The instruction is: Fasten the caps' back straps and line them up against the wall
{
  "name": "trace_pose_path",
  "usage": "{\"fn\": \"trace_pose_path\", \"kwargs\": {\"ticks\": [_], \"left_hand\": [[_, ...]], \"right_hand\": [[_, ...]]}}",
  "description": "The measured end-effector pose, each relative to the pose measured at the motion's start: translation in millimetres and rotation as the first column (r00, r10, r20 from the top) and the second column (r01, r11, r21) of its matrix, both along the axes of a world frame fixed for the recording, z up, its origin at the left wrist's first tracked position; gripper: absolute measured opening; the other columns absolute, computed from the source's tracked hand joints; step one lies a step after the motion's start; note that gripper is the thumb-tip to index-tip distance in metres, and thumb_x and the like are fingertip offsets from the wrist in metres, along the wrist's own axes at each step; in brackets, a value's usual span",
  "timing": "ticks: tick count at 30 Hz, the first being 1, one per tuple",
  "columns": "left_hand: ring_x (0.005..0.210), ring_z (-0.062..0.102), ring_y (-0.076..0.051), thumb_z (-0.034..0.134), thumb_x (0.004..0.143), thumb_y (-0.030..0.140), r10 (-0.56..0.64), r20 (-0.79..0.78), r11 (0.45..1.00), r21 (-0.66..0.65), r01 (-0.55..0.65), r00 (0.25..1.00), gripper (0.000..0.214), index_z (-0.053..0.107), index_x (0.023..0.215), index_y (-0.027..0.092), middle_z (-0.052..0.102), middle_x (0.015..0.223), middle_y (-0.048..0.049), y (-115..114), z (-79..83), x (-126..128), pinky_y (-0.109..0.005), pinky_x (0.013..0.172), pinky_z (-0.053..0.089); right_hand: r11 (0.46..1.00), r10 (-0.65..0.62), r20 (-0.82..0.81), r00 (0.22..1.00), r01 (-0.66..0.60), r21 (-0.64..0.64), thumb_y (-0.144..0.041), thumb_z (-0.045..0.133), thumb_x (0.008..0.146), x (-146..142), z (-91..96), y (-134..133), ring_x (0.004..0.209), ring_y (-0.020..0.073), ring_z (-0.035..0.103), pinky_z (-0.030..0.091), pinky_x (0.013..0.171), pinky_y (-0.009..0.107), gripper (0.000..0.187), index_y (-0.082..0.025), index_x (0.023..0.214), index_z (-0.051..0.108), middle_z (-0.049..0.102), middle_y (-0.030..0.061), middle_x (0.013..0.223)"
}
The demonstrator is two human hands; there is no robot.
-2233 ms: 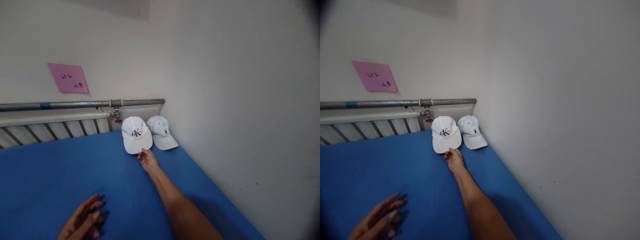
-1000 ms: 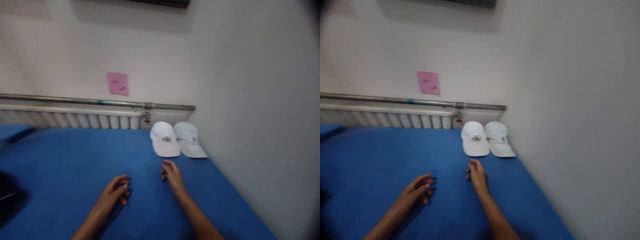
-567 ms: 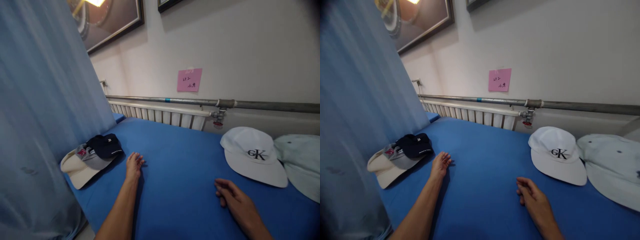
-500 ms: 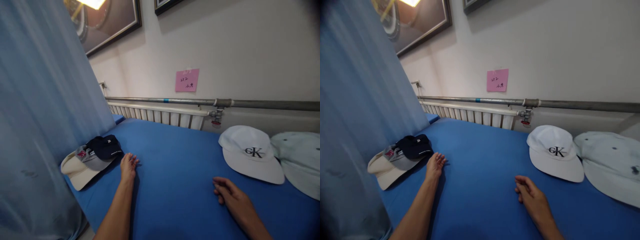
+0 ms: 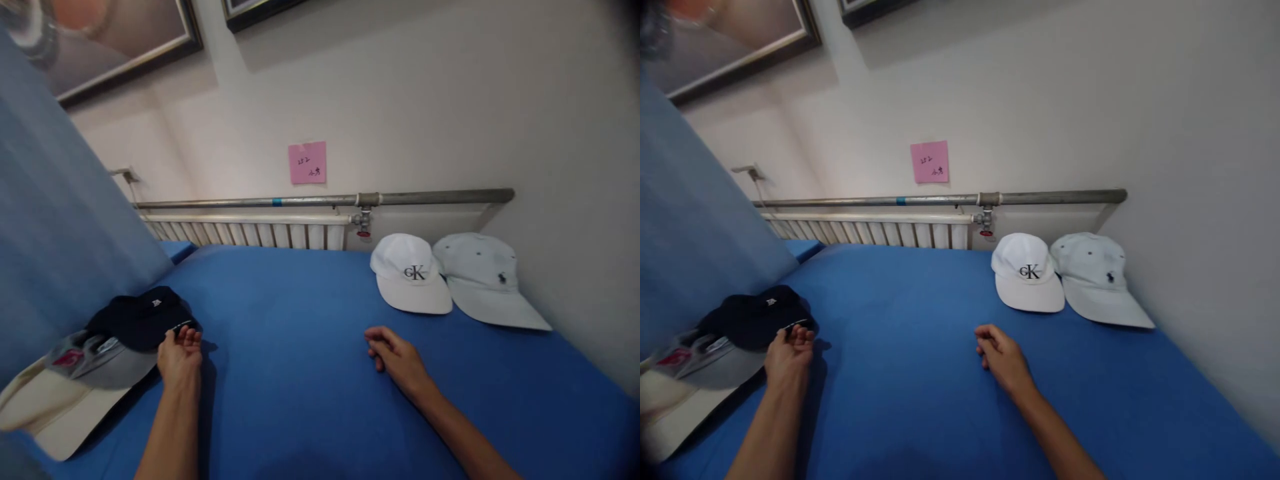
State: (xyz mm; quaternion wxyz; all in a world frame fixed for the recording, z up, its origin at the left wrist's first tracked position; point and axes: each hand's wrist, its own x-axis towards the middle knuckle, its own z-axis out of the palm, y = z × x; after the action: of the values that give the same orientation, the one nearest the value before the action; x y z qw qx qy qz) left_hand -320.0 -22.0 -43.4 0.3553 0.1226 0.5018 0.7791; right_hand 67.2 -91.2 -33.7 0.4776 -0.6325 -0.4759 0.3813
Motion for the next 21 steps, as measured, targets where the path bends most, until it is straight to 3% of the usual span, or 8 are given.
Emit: {"fn": "trace_pose_path", "kwargs": {"ticks": [4,7,11,14,17,19,21], "left_hand": [[0.049,0.052,-0.006,0.048,0.087,0.017,-0.034,-0.038,0.998,0.054,0.036,0.999,0.017,0.040,0.072,0.019,0.053,0.064,0.0069,-4.2,6.5,30.2,-0.019,0.055,0.047],[0.055,0.058,-0.009,0.063,0.081,0.025,-0.241,-0.138,0.962,0.097,0.256,0.961,0.012,0.056,0.076,0.017,0.061,0.069,0.0032,-13.0,7.6,64.6,-0.021,0.056,0.050],[0.069,0.066,-0.017,0.075,0.070,0.046,-0.583,-0.334,0.781,0.020,0.624,0.741,0.035,0.067,0.083,0.015,0.068,0.077,-0.0027,-22.3,1.9,88.9,-0.029,0.068,0.056],[0.081,0.068,-0.023,0.078,0.067,0.049,-0.719,-0.316,0.667,-0.061,0.743,0.619,0.042,0.069,0.091,0.016,0.071,0.088,-0.0070,-19.4,-7.9,90.1,-0.033,0.076,0.057],[0.088,0.068,-0.022,0.079,0.068,0.042,-0.811,-0.242,0.565,-0.088,0.820,0.533,0.046,0.067,0.107,0.021,0.071,0.100,-0.0074,-12.3,-18.0,91.8,-0.031,0.079,0.056],[0.087,0.068,-0.020,0.080,0.068,0.038,-0.839,-0.196,0.530,-0.091,0.843,0.507,0.049,0.065,0.113,0.022,0.070,0.104,-0.0067,-9.6,-20.9,95.7,-0.029,0.078,0.056],[0.084,0.067,-0.019,0.080,0.068,0.037,-0.833,-0.160,0.545,-0.074,0.835,0.529,0.058,0.061,0.120,0.022,0.070,0.100,-0.0064,-9.8,-19.8,100.3,-0.029,0.073,0.057]], "right_hand": [[1.000,-0.007,-0.091,0.996,0.009,0.020,-0.033,0.058,0.067,0.0,-0.3,0.4,0.042,0.0095,0.048,0.038,0.048,0.024,0.022,-0.019,0.082,0.065,0.058,-0.0046,0.057],[0.999,-0.016,-0.175,0.984,0.022,0.033,-0.031,0.060,0.066,1.4,-1.1,1.6,0.041,0.0091,0.047,0.037,0.046,0.023,0.020,-0.018,0.081,0.065,0.058,-0.0049,0.055],[0.997,-0.054,-0.277,0.959,0.069,0.044,-0.030,0.061,0.064,5.9,-2.7,5.3,0.040,0.0097,0.048,0.036,0.044,0.023,0.021,-0.017,0.081,0.062,0.059,-0.0038,0.057],[0.990,-0.099,-0.381,0.919,0.131,0.058,-0.032,0.064,0.063,10.9,-2.7,6.4,0.047,0.0118,0.054,0.038,0.045,0.023,0.023,-0.019,0.082,0.061,0.063,-0.0013,0.065],[0.988,-0.096,-0.458,0.884,0.141,0.065,-0.034,0.067,0.062,14.9,-1.4,4.4,0.063,0.0157,0.062,0.045,0.055,0.024,0.027,-0.021,0.085,0.063,0.066,-0.0010,0.075],[0.993,-0.066,-0.484,0.873,0.104,0.052,-0.031,0.069,0.061,16.1,-0.4,2.7,0.067,0.0154,0.062,0.047,0.061,0.024,0.029,-0.021,0.087,0.066,0.068,-0.0002,0.077],[0.997,-0.036,-0.495,0.868,0.064,0.040,-0.030,0.069,0.062,16.1,0.7,1.7,0.065,0.0132,0.060,0.046,0.061,0.023,0.029,-0.020,0.089,0.067,0.069,0.0014,0.080]]}}
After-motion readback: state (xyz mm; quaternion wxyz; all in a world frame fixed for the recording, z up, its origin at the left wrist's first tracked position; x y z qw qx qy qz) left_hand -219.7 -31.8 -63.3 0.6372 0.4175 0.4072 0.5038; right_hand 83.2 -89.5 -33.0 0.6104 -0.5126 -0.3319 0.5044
